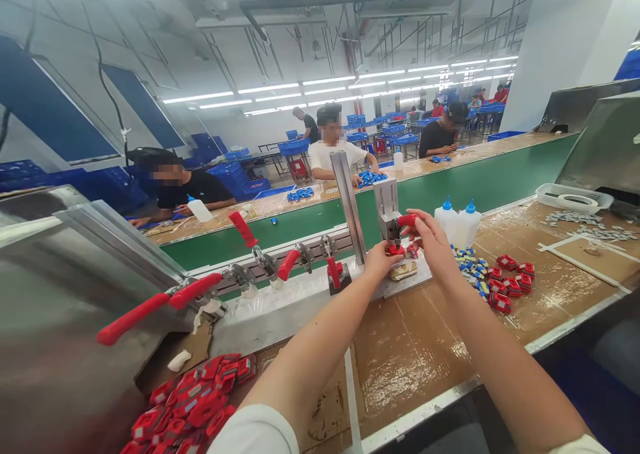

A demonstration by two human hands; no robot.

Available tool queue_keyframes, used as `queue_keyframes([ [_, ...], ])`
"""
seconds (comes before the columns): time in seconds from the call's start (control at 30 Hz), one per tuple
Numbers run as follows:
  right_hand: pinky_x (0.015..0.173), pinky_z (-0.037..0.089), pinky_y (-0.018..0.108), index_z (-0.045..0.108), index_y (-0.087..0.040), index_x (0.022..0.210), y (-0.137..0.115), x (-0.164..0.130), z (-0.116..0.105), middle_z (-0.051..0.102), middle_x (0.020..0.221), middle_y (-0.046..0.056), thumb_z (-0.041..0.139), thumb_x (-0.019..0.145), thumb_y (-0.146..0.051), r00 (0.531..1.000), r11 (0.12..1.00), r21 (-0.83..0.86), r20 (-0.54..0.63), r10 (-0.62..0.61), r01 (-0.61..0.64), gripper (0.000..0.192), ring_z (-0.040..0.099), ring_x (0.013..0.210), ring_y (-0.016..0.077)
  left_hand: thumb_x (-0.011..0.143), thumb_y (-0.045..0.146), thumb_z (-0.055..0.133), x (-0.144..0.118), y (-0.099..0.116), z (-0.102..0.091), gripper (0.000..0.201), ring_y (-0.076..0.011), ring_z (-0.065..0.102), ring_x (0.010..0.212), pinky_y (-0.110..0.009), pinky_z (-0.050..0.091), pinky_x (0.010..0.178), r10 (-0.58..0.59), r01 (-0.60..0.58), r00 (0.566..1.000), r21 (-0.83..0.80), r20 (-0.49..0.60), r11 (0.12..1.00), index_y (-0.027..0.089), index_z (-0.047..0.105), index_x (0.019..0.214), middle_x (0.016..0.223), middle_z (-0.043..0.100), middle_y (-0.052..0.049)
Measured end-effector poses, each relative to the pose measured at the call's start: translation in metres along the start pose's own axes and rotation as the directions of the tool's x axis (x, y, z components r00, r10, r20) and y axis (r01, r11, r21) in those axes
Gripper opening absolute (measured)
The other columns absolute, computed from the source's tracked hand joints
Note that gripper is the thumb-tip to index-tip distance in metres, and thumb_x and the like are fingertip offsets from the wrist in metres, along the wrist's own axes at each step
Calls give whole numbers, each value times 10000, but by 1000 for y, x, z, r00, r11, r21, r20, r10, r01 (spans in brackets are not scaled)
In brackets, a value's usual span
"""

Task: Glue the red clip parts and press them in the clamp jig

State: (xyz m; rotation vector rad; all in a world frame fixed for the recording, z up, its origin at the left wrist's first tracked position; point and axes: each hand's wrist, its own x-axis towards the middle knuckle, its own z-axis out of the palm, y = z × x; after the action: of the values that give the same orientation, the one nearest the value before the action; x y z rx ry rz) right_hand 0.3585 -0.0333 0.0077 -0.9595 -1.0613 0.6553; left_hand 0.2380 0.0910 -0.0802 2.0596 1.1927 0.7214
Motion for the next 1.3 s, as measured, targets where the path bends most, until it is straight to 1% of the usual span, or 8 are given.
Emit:
queue_keyframes([
  [0.2,566,429,271,666,-236,1165,20,-16,-11,646,810,14,589,942,-616,1000,1000,-12,8,1,-1,447,512,638,142,749,225,873,7,-13,16,355,-205,721,899,-326,540,868,18,-17,1000,-203,3,979,134,716,1054,1028,782,-98],
  [0.43,604,439,279,643,-252,1172,52,-36,-18,636,859,11,601,983,-528,999,998,54,42,-22,20,337,526,685,145,735,141,874,12,-25,29,401,-202,740,917,-329,573,860,27,-22,1000,-397,8,917,127,689,1091,1074,781,-112],
  [0.77,622,447,288,591,-257,1153,62,-42,-17,574,811,-8,541,1008,-487,998,999,12,39,-41,41,277,519,694,160,690,187,919,8,-25,24,425,-207,729,878,-367,578,878,16,-13,1000,-403,5,915,125,713,1057,1000,785,-112],
  [0.93,617,456,296,470,-252,1372,77,-42,-16,590,801,-13,472,1018,-460,999,997,-67,39,33,-30,411,539,693,180,663,199,937,11,-28,26,449,-209,731,891,-375,572,902,19,-21,1000,-398,-8,917,135,726,1054,1003,783,-105],
  [1.0,642,461,311,465,-231,1402,86,-43,-18,578,773,-12,398,1046,-466,998,984,-172,53,46,-36,432,538,695,192,666,198,934,12,-29,27,444,-208,733,887,-365,573,890,20,-23,1000,-389,-12,921,137,729,1054,1011,782,-103],
  [1.13,828,473,376,585,-195,1241,104,-43,-25,655,1004,91,302,1083,-480,991,847,-516,93,-92,127,431,594,909,241,688,189,915,13,-31,28,442,-204,741,899,-331,575,869,22,-21,1000,-352,-2,936,142,723,1083,1036,785,-101],
  [1.23,867,435,404,616,-178,1080,119,-41,-27,652,1022,137,223,1098,-435,969,593,-768,156,-192,241,470,576,976,283,750,194,871,12,-29,26,393,-205,748,940,-314,574,875,27,-20,999,-301,19,953,148,714,1107,1056,787,-101],
  [1.3,854,411,396,627,-176,1032,126,-40,-25,649,1000,141,208,1105,-402,963,396,-882,197,-183,256,482,566,972,289,779,189,841,11,-25,23,367,-214,745,981,-326,570,909,30,-22,999,-245,31,969,154,711,1121,1084,784,-102],
])
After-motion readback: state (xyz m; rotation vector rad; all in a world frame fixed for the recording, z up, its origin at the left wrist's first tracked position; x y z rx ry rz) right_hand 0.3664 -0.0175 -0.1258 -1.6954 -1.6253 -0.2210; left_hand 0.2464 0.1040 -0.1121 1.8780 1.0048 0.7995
